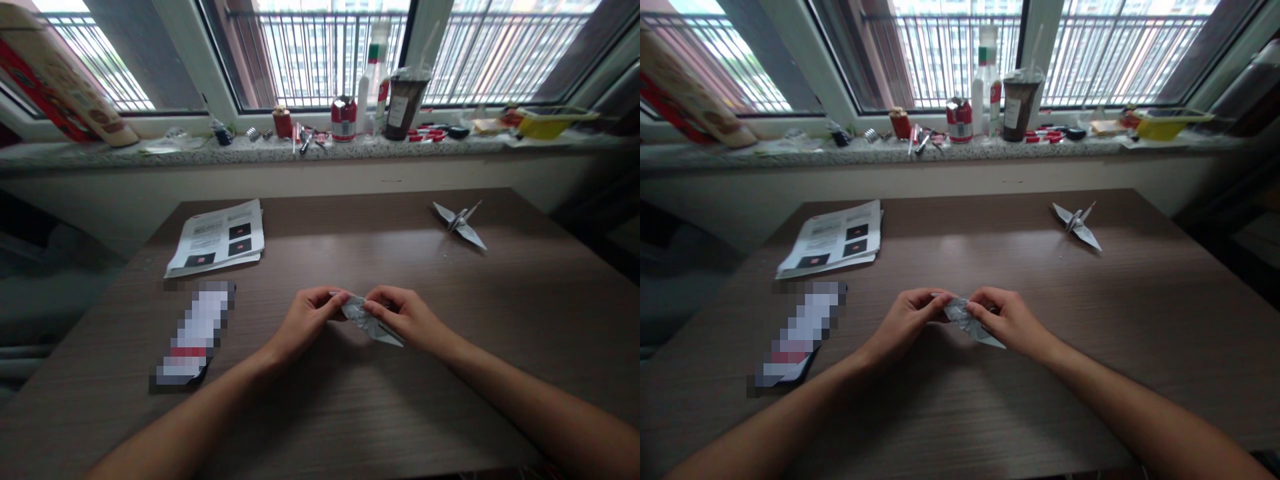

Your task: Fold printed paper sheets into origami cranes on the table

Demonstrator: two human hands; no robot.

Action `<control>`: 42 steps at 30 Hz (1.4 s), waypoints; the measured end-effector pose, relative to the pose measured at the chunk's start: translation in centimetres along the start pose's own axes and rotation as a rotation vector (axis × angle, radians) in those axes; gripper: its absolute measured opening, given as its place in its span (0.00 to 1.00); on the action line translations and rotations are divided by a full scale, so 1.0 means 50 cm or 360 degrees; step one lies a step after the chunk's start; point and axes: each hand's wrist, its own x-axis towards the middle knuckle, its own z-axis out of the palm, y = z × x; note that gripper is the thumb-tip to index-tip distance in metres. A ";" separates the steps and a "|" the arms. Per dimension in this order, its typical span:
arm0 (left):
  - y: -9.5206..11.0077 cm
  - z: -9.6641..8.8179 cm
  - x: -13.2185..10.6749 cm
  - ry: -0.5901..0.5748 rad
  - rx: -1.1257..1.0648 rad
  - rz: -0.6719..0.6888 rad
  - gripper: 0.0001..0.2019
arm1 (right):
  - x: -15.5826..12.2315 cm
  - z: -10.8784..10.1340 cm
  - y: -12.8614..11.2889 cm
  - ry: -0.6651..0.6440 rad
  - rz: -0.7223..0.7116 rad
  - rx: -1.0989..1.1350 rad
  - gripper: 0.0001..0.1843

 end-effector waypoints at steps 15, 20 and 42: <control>-0.010 0.005 0.005 -0.0153 0.0179 0.0081 0.17 | 0.004 0.004 0.011 0.0048 0.0010 0.0044 0.17; -0.027 0.005 0.006 -0.0212 0.0308 0.0071 0.15 | 0.009 0.003 0.016 0.0077 0.0002 0.0086 0.19; -0.024 -0.012 0.015 -0.0116 0.0312 0.0081 0.14 | 0.015 0.002 0.023 0.0079 -0.0101 -0.0011 0.15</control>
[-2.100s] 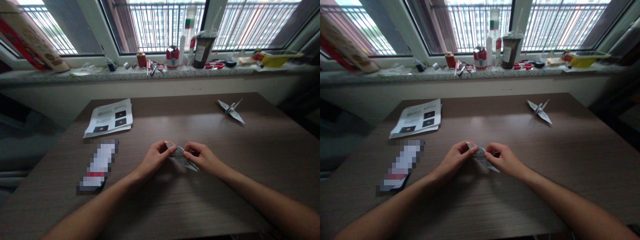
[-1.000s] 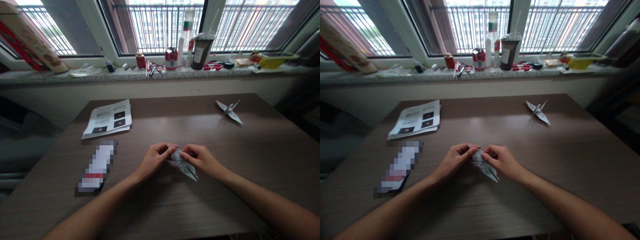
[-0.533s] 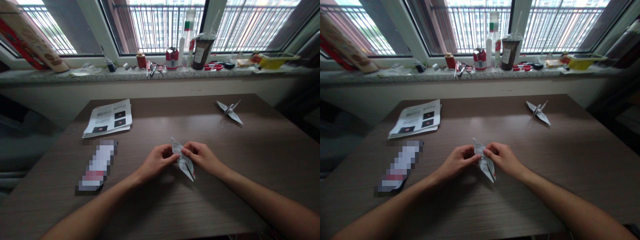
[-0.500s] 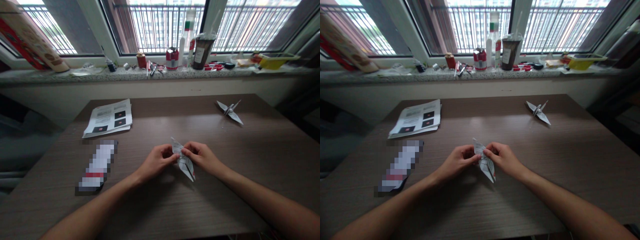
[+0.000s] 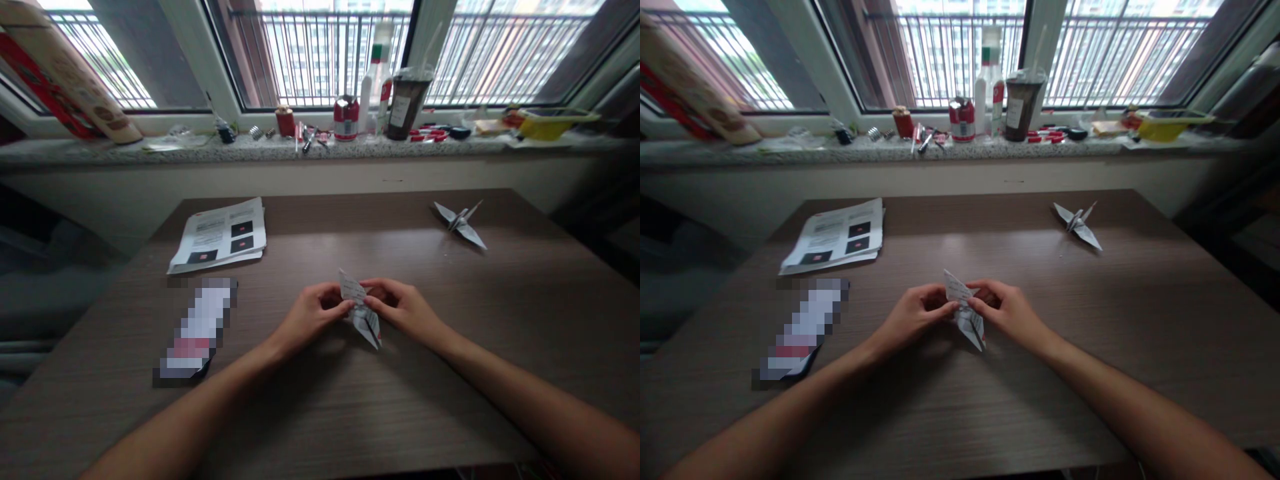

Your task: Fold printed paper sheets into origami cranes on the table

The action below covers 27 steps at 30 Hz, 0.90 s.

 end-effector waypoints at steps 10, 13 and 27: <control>0.000 -0.009 0.004 0.0165 -0.0425 -0.0173 0.26 | 0.007 -0.029 0.025 0.0088 -0.0830 -0.0790 0.20; 0.001 0.000 0.002 0.0096 -0.0545 -0.0187 0.26 | 0.007 -0.031 0.022 0.0034 -0.0909 -0.0857 0.18; 0.037 0.000 -0.017 0.0227 0.0154 0.0270 0.14 | -0.014 -0.012 -0.025 0.0071 -0.0280 -0.0405 0.12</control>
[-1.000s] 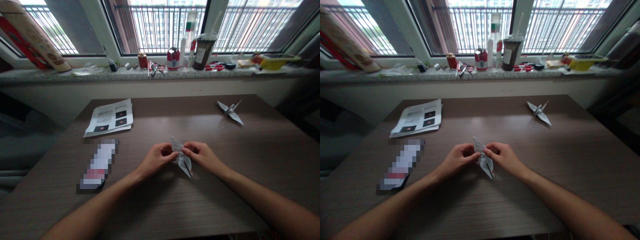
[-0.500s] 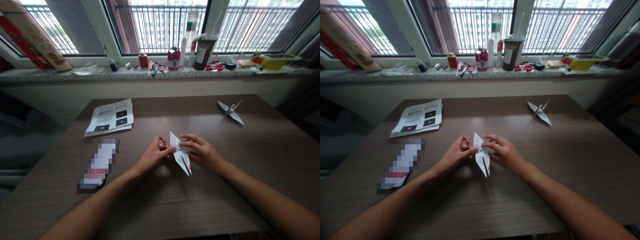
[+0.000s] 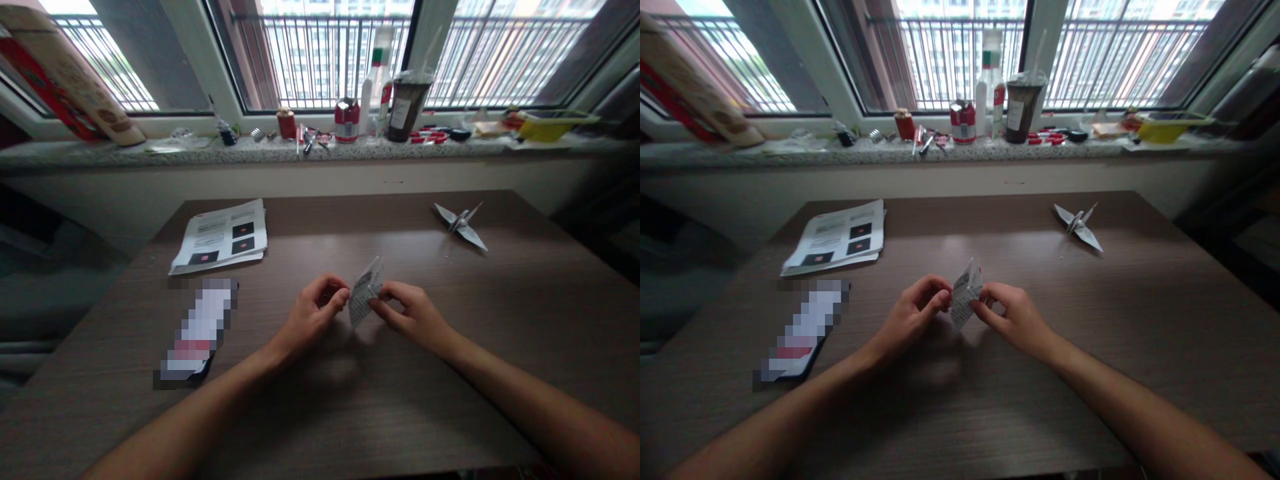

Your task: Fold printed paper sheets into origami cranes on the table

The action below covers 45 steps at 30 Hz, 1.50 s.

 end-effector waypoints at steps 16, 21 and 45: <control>-0.016 0.013 0.002 -0.0021 -0.0122 -0.0159 0.15 | 0.000 0.015 0.006 -0.0236 0.0291 0.0301 0.16; -0.016 0.015 0.003 -0.0029 -0.0125 -0.0156 0.15 | 0.002 0.017 0.005 -0.0202 0.0312 0.0335 0.17; -0.019 0.024 0.008 -0.0117 -0.0266 -0.0147 0.14 | 0.007 0.023 -0.008 -0.0087 0.0445 0.0566 0.19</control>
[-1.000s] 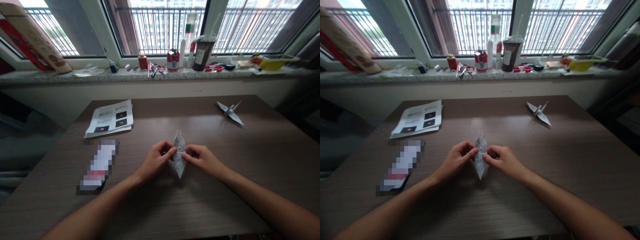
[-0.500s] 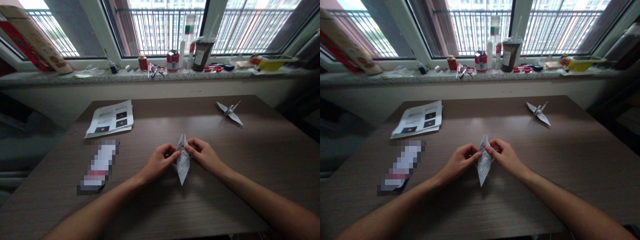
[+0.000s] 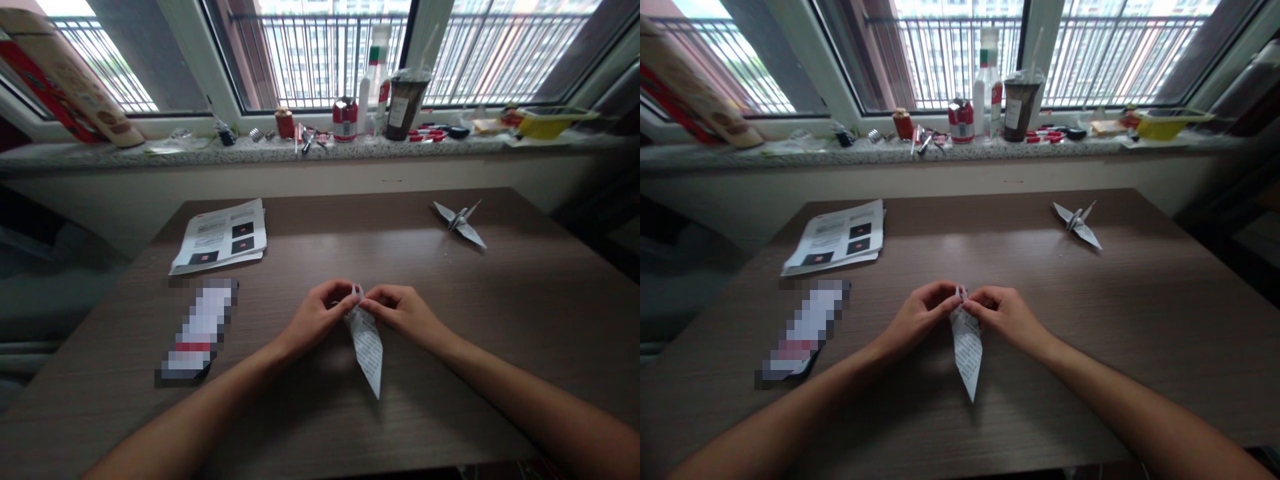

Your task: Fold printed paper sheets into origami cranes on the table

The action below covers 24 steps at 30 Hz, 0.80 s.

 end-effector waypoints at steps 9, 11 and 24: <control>-0.001 -0.003 0.004 0.0125 -0.0119 -0.0056 0.13 | 0.000 0.006 0.014 -0.0123 0.0102 0.0049 0.19; -0.001 -0.005 0.005 0.0102 -0.0124 -0.0074 0.14 | 0.000 0.005 0.016 -0.0139 0.0082 0.0024 0.18; 0.005 -0.001 0.003 0.0008 -0.0215 -0.0176 0.13 | -0.002 0.007 0.011 -0.0183 0.0002 -0.0098 0.17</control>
